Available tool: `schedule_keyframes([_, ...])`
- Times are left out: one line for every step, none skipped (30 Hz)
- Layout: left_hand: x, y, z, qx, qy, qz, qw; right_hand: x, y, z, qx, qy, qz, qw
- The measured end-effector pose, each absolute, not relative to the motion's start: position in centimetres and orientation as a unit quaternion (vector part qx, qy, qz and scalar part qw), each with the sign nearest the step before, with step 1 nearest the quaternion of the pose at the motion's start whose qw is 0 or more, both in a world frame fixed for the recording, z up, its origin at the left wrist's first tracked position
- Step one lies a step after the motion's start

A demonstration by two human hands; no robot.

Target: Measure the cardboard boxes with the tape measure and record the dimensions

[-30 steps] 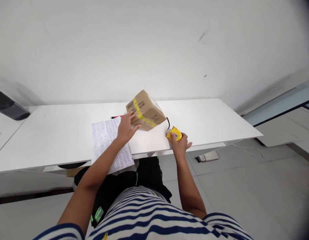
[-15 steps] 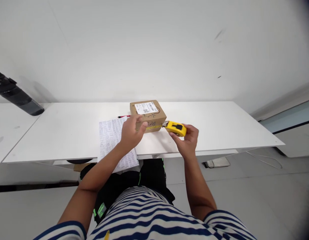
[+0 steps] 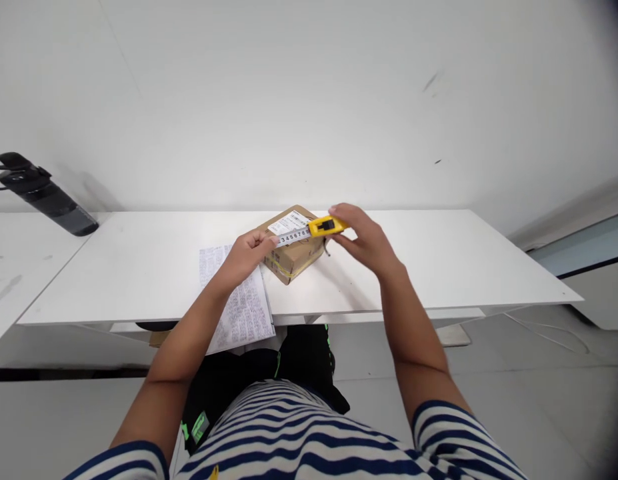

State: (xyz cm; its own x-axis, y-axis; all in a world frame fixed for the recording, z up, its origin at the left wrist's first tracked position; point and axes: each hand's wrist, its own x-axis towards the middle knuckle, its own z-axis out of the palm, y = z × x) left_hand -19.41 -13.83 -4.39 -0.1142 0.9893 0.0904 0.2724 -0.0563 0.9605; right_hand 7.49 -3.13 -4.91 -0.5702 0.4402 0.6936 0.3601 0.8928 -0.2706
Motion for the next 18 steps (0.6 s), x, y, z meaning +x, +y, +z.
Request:
schedule_keyframes([-19.6, -13.8, -4.9, 0.534, 0.586, 0.477, 0.379, 7.9, -1.6, -4.5, -0.239, -0.893, 0.039, 0.38])
schedule_keyframes([-19.8, -13.8, -5.5, 0.522, 0.597, 0.471, 0.386, 8.2, -0.1, -4.2, -0.252, -0.901, 0.027, 0.351])
schedule_keyframes([-19.9, -13.6, -6.1, 0.513, 0.608, 0.46, 0.394, 8.5, 1.4, -3.9, -0.271, -0.909, 0.016, 0.318])
schedule_keyframes([-19.9, -13.4, -6.8, 0.505, 0.618, 0.448, 0.403, 8.7, 2.9, -3.7, -0.293, -0.914, 0.007, 0.281])
schedule_keyframes([-19.8, -13.1, -7.4, 0.496, 0.625, 0.439, 0.413, 8.8, 4.2, -3.5, -0.316, -0.916, 0.002, 0.247])
schedule_keyframes([-19.5, -12.8, -8.0, 0.485, 0.629, 0.434, 0.424, 8.7, 5.3, -3.3, -0.339, -0.916, 0.001, 0.215])
schedule_keyframes([-19.2, -12.5, -8.5, 0.474, 0.629, 0.435, 0.437, 8.6, 6.3, -3.2, -0.358, -0.915, 0.005, 0.189])
schedule_keyframes([-18.8, -12.2, -8.9, 0.462, 0.626, 0.438, 0.45, 8.4, 7.1, -3.1, -0.371, -0.913, 0.012, 0.17])
schedule_keyframes([-18.3, -11.9, -9.3, 0.452, 0.622, 0.442, 0.463, 8.1, 7.7, -3.1, -0.378, -0.912, 0.02, 0.158])
schedule_keyframes([-17.7, -11.8, -9.7, 0.443, 0.619, 0.442, 0.475, 7.7, 8.2, -3.1, -0.378, -0.913, 0.029, 0.153])
schedule_keyframes([-17.1, -11.8, -10.0, 0.438, 0.617, 0.441, 0.482, 7.2, 8.6, -3.0, -0.374, -0.914, 0.036, 0.153])
schedule_keyframes([-16.4, -11.8, -10.3, 0.436, 0.621, 0.442, 0.479, 6.7, 8.9, -3.0, -0.366, -0.917, 0.042, 0.156])
schedule_keyframes([-15.8, -11.9, -10.7, 0.436, 0.63, 0.444, 0.465, 6.2, 9.1, -3.0, -0.357, -0.919, 0.045, 0.159])
schedule_keyframes([-15.3, -12.1, -11.0, 0.436, 0.644, 0.446, 0.443, 5.7, 9.3, -3.1, -0.348, -0.922, 0.046, 0.161])
schedule_keyframes([-14.9, -12.3, -11.2, 0.437, 0.661, 0.446, 0.416, 5.3, 9.5, -3.1, -0.341, -0.925, 0.044, 0.16])
schedule_keyframes([-14.6, -12.5, -11.4, 0.439, 0.681, 0.443, 0.384, 4.9, 9.7, -3.2, -0.336, -0.928, 0.04, 0.158])
schedule_keyframes([-14.4, -12.6, -11.5, 0.441, 0.702, 0.436, 0.351, 4.6, 9.9, -3.3, -0.332, -0.929, 0.036, 0.158])
schedule_keyframes([-14.4, -12.7, -11.5, 0.444, 0.719, 0.424, 0.326, 4.4, 10.0, -3.4, -0.33, -0.93, 0.031, 0.158])
